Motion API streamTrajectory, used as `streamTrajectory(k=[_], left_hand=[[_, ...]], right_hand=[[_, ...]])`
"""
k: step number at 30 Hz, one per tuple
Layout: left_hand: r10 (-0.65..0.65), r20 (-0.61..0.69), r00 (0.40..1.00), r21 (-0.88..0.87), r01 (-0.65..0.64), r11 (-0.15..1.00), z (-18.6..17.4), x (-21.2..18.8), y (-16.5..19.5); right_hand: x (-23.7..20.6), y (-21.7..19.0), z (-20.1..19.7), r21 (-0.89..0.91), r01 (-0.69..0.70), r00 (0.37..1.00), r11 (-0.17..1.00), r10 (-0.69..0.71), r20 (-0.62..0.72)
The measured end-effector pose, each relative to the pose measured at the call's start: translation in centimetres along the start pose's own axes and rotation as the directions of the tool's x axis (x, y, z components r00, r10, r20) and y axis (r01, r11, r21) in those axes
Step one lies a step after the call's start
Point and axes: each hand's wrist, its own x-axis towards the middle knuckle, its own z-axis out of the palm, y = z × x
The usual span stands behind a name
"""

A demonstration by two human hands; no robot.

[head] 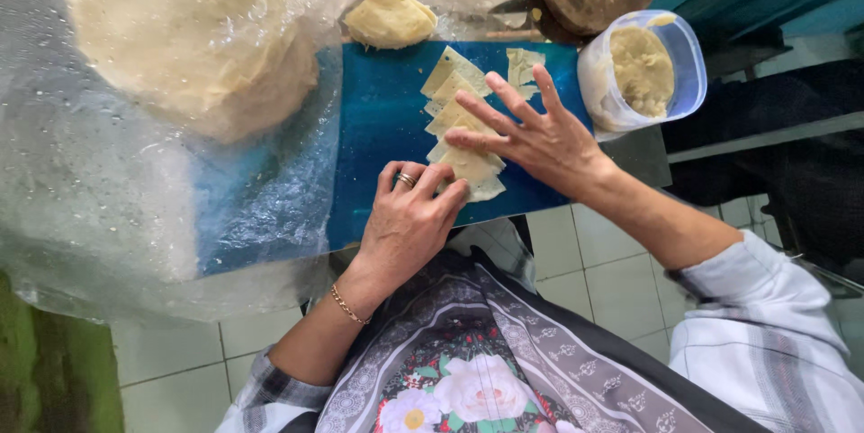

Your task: The person folds triangular pastry wrappers into cone shapes on a blue mat, spoons filling from a plastic container into each wrapper, then folds and presses the pastry closed and sets it with the finished pieces. They repeat this cycle, occasionally reaching into the filling container or a bag of wrappers.

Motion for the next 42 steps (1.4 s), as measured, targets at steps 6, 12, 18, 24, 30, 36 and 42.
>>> streamTrajectory(k=[6,12,18,24,30,36,42], left_hand=[[0.013,-0.015,1.000,0.030,-0.013,0.999,-0.2,0.2,0.3],[0.006,-0.034,0.999,0.002,-0.006,1.000,0.0,0.2,0.2],[0.015,-0.056,0.998,-0.012,-0.016,1.000,0.1,0.1,0.3],[0.007,-0.040,0.999,-0.022,-0.008,1.000,0.2,0.0,0.3],[0.001,-0.013,1.000,-0.053,-0.002,0.999,0.1,0.0,0.1],[-0.011,0.020,1.000,-0.075,0.012,0.997,0.5,0.2,-0.6],[-0.045,0.075,0.996,-0.112,0.053,0.992,0.4,0.5,-1.0]], right_hand=[[2.1,2.7,2.3,-0.119,0.036,0.999,0.992,-0.033,0.028],[3.3,3.4,4.9,-0.039,-0.012,0.998,0.999,0.015,0.068],[4.4,3.0,6.7,0.152,-0.152,0.982,0.977,0.132,0.132],[6.0,3.9,6.4,0.434,-0.296,0.925,0.851,0.141,0.353],[7.4,4.8,6.4,0.417,-0.327,0.901,0.848,0.147,0.408],[7.4,3.6,6.3,0.019,-0.238,0.969,0.971,0.236,0.076],[8.2,4.2,5.5,0.041,-0.349,0.937,0.936,0.348,0.027]])
